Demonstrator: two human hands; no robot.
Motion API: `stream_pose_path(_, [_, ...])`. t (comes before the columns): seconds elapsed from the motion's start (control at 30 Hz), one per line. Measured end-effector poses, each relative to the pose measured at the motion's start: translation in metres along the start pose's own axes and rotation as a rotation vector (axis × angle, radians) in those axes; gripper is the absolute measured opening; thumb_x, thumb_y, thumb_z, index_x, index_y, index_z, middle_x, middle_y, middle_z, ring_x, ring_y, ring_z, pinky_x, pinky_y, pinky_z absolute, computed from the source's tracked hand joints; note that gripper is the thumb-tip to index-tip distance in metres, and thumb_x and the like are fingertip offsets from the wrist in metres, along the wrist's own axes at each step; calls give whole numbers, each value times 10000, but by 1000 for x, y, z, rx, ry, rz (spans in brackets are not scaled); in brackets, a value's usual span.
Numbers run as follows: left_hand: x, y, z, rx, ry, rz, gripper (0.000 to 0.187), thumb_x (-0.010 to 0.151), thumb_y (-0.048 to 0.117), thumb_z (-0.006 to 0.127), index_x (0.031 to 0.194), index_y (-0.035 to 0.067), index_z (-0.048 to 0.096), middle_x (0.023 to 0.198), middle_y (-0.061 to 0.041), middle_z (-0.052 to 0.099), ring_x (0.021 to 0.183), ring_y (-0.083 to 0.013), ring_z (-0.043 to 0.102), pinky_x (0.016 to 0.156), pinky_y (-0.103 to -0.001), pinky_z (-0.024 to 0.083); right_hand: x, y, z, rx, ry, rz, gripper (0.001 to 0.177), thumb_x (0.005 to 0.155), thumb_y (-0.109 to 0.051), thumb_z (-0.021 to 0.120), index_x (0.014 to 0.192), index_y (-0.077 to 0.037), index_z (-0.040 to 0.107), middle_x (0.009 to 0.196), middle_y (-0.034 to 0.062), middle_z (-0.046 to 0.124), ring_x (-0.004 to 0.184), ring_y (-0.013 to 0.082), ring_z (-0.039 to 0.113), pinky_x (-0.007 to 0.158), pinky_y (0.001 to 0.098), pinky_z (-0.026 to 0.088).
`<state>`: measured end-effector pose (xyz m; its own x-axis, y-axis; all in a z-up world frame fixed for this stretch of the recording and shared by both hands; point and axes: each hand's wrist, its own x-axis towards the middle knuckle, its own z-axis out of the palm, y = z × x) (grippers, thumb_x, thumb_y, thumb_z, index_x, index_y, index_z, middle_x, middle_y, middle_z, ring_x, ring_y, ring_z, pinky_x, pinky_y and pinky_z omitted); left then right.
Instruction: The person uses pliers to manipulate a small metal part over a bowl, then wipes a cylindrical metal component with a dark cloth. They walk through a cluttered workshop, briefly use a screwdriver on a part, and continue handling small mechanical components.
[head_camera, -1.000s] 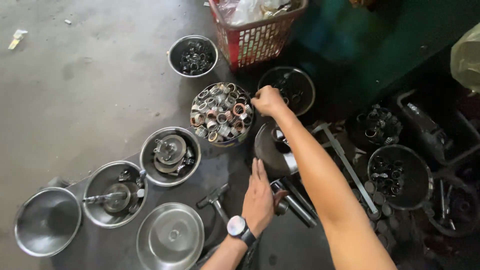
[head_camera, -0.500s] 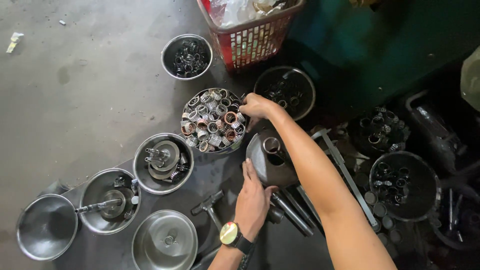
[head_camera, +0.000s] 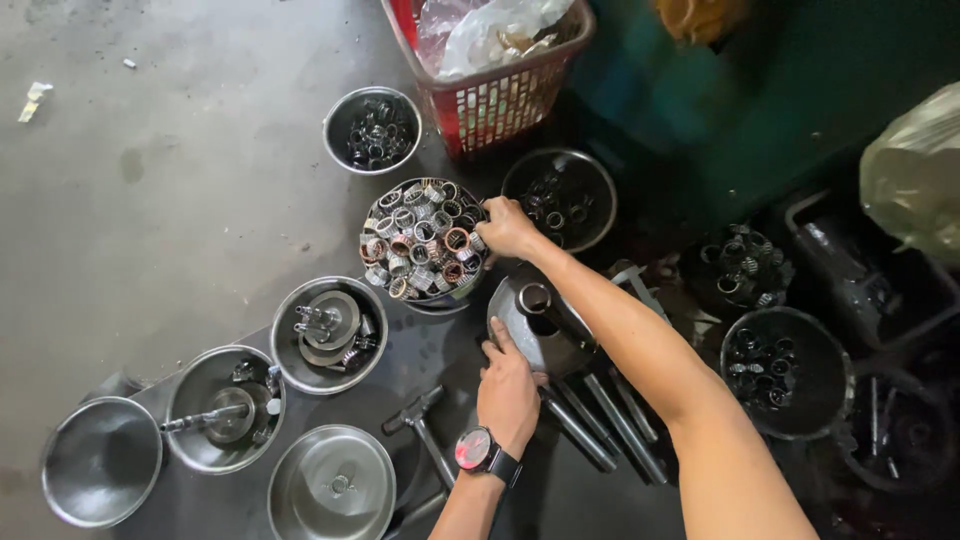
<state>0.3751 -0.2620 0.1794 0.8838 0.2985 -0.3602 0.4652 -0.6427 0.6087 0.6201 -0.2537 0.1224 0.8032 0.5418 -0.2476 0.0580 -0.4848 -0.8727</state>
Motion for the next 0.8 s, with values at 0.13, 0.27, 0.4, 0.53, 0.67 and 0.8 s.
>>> stream_pose_path(0.13, [3,-9,11,11,43,68,1019,817,135,793,1540,-113,118,1269,-335,502,1010,-479,644,912,-528,520,4,12,-18,-26,99,-39,272,807,-8,588,1015,140,683,880,275,754,684,364,777,552,403,611])
stream_pose_path(0.27, [4,-8,9,58,17,27,1042,830,190,796,1555,-102,107,1261,-314,516,1035,-457,642,979,-530,498,0,28,-58,206,163,-23,261,840,9,585,1071,110,653,983,219,720,760,345,762,531,451,612])
stream_pose_path(0.4, [3,-5,3,128,-27,25,1052,853,252,797,1563,-105,108,1216,-284,544,998,-409,668,957,-554,499,-15,42,-105,475,260,3,301,867,53,523,1147,98,622,1091,189,681,791,356,746,558,508,616])
stream_pose_path(0.53, [5,-10,7,171,9,85,1061,820,294,811,1534,-142,159,1136,-255,589,1045,-385,645,739,-473,600,-21,97,-135,472,362,-7,256,898,44,515,1105,140,631,1081,213,699,763,362,758,592,507,620])
stream_pose_path(0.67, [4,-12,8,216,59,98,1079,793,318,832,1527,-145,193,1109,-239,607,973,-363,664,700,-458,598,-21,148,-143,124,625,-52,184,852,-4,612,971,113,690,906,183,731,733,295,736,607,447,608])
stream_pose_path(0.8, [7,-12,10,220,51,77,1080,789,323,837,1527,-137,197,1116,-241,610,973,-366,661,709,-459,597,-17,184,-142,106,735,70,139,818,-55,661,847,79,679,776,124,699,680,229,691,585,391,567])
